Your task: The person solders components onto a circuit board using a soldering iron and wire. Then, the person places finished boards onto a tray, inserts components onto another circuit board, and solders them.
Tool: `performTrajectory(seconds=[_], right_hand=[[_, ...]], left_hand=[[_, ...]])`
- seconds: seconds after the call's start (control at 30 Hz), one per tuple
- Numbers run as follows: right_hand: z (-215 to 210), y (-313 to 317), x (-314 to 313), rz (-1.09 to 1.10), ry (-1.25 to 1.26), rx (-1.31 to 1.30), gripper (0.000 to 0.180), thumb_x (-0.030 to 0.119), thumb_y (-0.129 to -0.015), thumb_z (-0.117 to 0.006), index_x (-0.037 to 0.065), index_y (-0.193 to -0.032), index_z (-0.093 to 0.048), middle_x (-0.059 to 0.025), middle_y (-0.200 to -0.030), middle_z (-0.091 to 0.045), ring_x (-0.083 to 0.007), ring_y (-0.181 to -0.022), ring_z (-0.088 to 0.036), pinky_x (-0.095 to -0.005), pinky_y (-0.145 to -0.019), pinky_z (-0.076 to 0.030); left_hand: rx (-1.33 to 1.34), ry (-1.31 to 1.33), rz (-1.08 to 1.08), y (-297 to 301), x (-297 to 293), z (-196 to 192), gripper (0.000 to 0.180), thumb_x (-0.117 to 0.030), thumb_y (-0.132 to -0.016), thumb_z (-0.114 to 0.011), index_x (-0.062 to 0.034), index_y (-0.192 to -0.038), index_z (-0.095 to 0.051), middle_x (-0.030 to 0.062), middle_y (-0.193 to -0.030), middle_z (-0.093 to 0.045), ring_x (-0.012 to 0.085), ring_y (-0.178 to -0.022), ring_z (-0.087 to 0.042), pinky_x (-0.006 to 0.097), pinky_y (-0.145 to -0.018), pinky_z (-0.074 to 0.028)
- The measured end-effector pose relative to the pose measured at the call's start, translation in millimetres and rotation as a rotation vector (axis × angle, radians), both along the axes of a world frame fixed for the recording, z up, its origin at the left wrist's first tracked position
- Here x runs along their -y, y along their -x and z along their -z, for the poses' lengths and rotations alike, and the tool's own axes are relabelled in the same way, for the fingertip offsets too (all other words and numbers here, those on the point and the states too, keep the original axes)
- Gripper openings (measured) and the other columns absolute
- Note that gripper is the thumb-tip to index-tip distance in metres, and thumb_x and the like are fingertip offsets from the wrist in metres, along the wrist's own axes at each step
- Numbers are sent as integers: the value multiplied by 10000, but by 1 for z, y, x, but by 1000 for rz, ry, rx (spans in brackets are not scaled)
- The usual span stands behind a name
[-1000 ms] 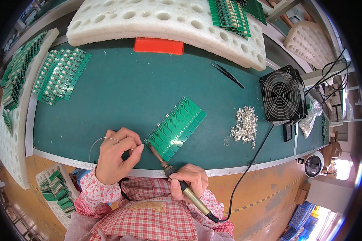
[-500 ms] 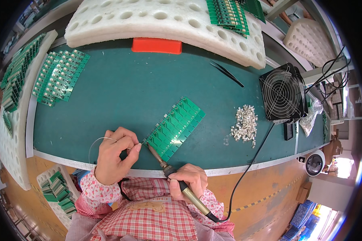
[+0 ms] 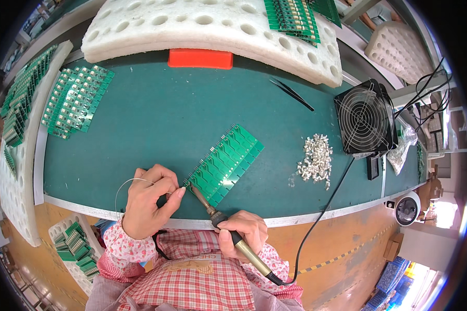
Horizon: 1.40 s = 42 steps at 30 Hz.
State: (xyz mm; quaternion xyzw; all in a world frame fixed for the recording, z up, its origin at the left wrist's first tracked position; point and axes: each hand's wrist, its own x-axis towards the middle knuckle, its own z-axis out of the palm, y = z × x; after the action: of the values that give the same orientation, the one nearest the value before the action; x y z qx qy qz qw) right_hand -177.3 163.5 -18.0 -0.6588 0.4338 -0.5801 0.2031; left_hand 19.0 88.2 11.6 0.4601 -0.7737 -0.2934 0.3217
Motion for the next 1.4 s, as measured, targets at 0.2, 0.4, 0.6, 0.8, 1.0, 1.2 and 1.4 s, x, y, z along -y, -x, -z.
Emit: performTrajectory(seconds=[0.2, 0.4, 0.6, 0.8, 1.0, 1.2, 1.4], right_hand=[[-4, 3, 1, -42, -18, -73, 148, 29, -778, -626, -5, -883, -527, -76, -626, -594, -171, -459, -547, -285, -427, -443], [-4, 3, 0, -38, -19, -100, 163, 25, -774, -627, 6, -895, -521, -71, -647, -602, -181, -476, -556, -295, -446, -454], [-5, 2, 0, -36, -17, -108, 162, 23, -772, -626, 6, -893, -520, -72, -642, -600, -180, -473, -555, -297, -443, -452], [-2, 2, -4, 15, 36, -49, 136, 35, -782, -608, 0, -876, -517, -75, -617, -592, -173, -449, -539, -289, -420, -432], [-4, 22, -22, 231, 15, 115, 111, 60, -817, -536, -21, -866, -477, -83, -558, -554, -147, -427, -522, -267, -419, -430], [-16, 93, -47, 817, 10, 142, 81, 79, -888, -429, 0, -895, -445, -66, -666, -480, -124, -501, -491, -248, -498, -431], [-37, 201, -35, 1008, 39, 248, 168, 195, -949, -484, 29, -939, -471, -24, -635, -502, -78, -531, -470, -210, -509, -393]], left_hand=[[15, -12, -17, 1, 0, 0, 161, -69, -742, -665, -56, -670, -522, 37, -764, -565, 185, -611, -484, 321, -644, -307], [12, 0, -23, 2, 0, 0, 170, -67, -743, -667, -55, -666, -516, 35, -749, -554, 182, -596, -480, 321, -642, -307], [12, 4, -18, 2, 0, 0, 171, -64, -746, -666, -53, -666, -514, 41, -749, -555, 187, -612, -485, 320, -649, -312], [-130, -58, -87, -1, 0, 2, 169, -38, -778, -632, -32, -690, -488, 77, -739, -540, 200, -633, -476, 309, -627, -341], [-332, -102, -216, -1, -1, 1, 178, 10, -799, -583, -14, -695, -440, 72, -695, -484, 179, -623, -432, 285, -571, -348], [-72, 150, -284, 10, -9, 2, 195, -24, -815, -566, -8, -650, -464, 108, -617, -443, 272, -601, -444, 349, -628, -333], [228, 414, -226, 43, -35, -8, 202, -170, -726, -713, -71, -753, -539, 54, -802, -538, 248, -782, -488, 385, -749, -326]])
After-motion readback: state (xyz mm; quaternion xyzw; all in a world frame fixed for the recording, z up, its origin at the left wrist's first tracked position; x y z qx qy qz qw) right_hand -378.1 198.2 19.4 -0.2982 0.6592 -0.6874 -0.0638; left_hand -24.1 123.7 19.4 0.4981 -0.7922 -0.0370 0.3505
